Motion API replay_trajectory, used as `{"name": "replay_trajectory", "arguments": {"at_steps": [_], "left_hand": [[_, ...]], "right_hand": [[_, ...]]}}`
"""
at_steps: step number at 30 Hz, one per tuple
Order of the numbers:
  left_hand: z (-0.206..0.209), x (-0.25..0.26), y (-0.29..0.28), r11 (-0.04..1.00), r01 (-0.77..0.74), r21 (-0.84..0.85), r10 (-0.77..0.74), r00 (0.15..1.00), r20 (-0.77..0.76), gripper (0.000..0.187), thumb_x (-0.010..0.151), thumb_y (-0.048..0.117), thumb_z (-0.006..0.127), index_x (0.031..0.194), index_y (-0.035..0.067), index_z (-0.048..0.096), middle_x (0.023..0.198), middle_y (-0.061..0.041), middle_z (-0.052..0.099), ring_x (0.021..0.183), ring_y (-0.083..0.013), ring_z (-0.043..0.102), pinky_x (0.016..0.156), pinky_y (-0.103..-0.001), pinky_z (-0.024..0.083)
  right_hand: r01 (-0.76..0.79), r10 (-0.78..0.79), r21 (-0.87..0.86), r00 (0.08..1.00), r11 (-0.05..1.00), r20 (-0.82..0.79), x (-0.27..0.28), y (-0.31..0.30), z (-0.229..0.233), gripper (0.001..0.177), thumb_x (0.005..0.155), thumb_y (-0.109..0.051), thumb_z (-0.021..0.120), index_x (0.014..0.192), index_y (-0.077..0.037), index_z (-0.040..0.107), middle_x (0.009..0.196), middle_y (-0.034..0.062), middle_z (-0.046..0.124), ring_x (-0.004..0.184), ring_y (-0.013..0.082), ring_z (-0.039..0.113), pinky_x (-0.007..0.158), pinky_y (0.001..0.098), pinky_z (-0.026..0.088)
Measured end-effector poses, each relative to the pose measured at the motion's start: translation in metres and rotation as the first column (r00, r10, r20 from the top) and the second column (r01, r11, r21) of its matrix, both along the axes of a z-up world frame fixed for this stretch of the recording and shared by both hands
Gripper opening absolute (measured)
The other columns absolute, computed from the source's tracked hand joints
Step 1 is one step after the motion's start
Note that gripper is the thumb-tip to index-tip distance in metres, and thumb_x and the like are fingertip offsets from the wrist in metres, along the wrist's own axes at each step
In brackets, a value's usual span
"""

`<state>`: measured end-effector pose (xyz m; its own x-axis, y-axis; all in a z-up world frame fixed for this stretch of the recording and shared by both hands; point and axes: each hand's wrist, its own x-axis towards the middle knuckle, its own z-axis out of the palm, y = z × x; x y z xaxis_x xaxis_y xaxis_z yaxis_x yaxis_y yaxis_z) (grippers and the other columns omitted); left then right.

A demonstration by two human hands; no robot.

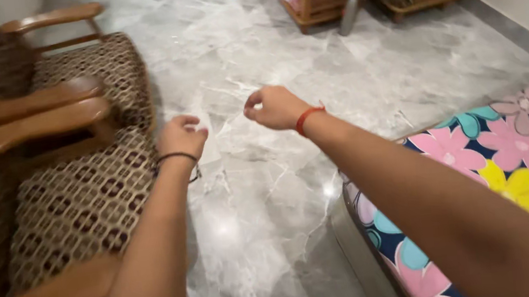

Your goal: The person picks up several pillows from a sofa and places them onto a bed, arranging them into a stack.

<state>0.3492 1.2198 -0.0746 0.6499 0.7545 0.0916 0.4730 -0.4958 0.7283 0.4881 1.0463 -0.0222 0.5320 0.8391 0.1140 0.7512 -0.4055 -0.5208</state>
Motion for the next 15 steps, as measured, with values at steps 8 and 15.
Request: {"name": "replay_trajectory", "arguments": {"at_steps": [8,15], "left_hand": [[0.015,0.271,0.036,0.959,0.281,-0.038,-0.277,0.957,0.086,0.031,0.071,0.022,0.072,0.099,0.012,0.067,0.095,-0.011,0.068,0.089,-0.0243,0.066,0.080,-0.034,0.051],[0.025,0.459,0.120,0.940,0.341,0.024,-0.342,0.938,0.061,0.031,0.071,0.023,0.074,0.099,0.013,0.069,0.092,-0.008,0.069,0.087,-0.0229,0.066,0.080,-0.034,0.051]], "right_hand": [[0.332,-0.333,-0.024,0.936,0.943,-0.117,0.229,0.026,-0.008,0.031,0.079,-0.031,0.059,0.096,-0.007,0.070,0.091,0.0132,0.070,0.087,0.0257,0.067,0.080,0.0341,0.049],[0.328,-0.327,0.018,0.944,0.945,-0.050,0.425,0.102,0.013,0.033,0.079,-0.031,0.060,0.097,-0.006,0.070,0.094,0.0133,0.069,0.088,0.0261,0.065,0.079,0.0344,0.049]]}}
